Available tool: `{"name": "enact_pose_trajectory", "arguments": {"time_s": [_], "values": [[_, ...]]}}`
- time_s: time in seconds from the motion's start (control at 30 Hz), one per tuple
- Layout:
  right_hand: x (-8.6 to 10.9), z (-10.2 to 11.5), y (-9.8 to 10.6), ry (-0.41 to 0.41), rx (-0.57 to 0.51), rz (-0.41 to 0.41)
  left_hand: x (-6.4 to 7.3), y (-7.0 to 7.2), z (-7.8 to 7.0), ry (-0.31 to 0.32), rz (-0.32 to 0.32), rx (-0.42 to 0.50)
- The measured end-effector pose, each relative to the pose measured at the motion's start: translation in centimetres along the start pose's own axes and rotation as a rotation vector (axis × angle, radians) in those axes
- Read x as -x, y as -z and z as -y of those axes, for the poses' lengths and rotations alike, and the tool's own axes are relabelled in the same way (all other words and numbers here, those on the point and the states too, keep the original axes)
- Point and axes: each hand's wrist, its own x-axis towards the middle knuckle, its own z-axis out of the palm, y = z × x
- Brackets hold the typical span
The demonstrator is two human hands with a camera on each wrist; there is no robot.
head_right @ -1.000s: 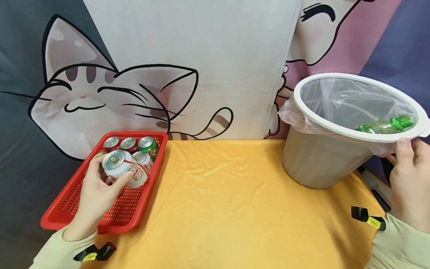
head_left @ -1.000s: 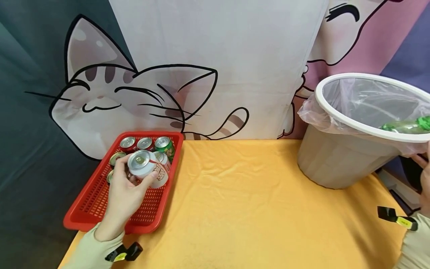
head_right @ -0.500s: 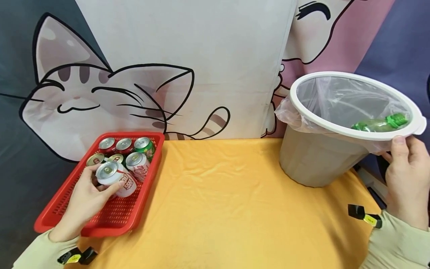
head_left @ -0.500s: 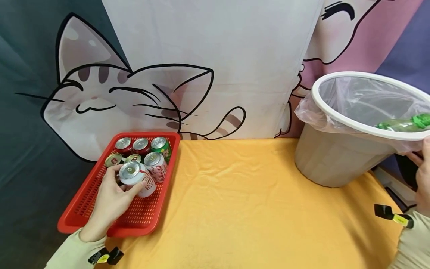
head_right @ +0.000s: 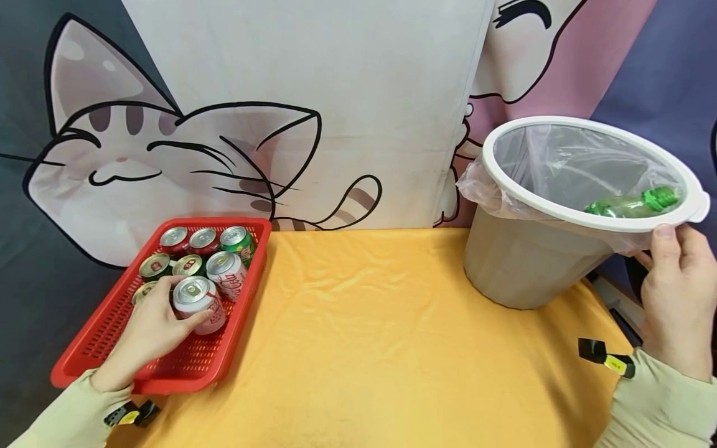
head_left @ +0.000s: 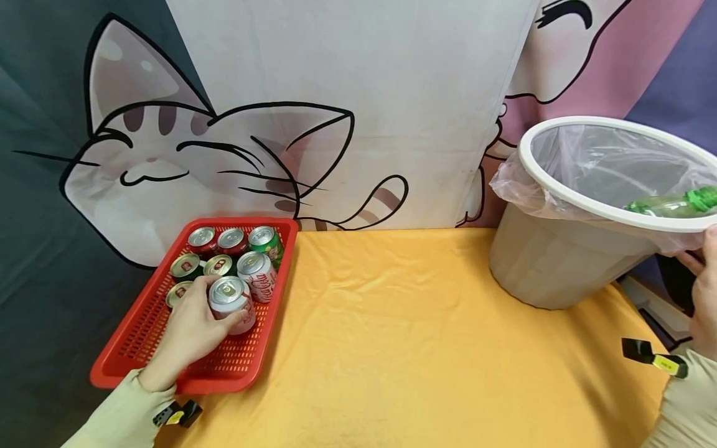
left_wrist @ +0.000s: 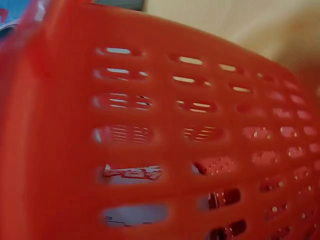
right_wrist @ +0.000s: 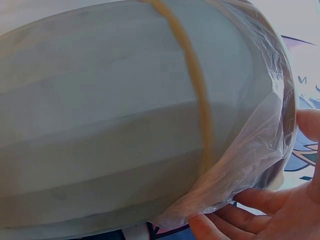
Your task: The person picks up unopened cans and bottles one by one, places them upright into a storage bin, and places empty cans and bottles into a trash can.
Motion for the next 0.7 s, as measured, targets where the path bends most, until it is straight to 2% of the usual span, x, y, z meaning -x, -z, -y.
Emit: {"name": "enact_pose_trajectory", "arguments": {"time_s": [0.2, 0.23, 0.27, 0.5, 0.7], "values": [[0.7, 1.0, -0.3, 0.009, 0.006, -0.012, -0.5, -0.4, 0.1, -0.001, 0.001, -0.086], [0.9, 1.3, -0.3, 0.011, 0.054, -0.010, -0.5, -0.5, 0.2, -0.009, -0.006, -0.101], [0.9, 1.4, -0.3, 0.019, 0.059, -0.014, -0.6, -0.6, 0.2, -0.018, -0.013, -0.115], [1.0, 1.5, -0.3, 0.036, 0.030, -0.018, -0.7, -1.2, 0.3, -0.080, -0.043, -0.183], [1.0, 1.5, -0.3, 0.056, 0.124, -0.014, -0.6, -1.5, 0.2, -0.098, -0.069, -0.237]]}}
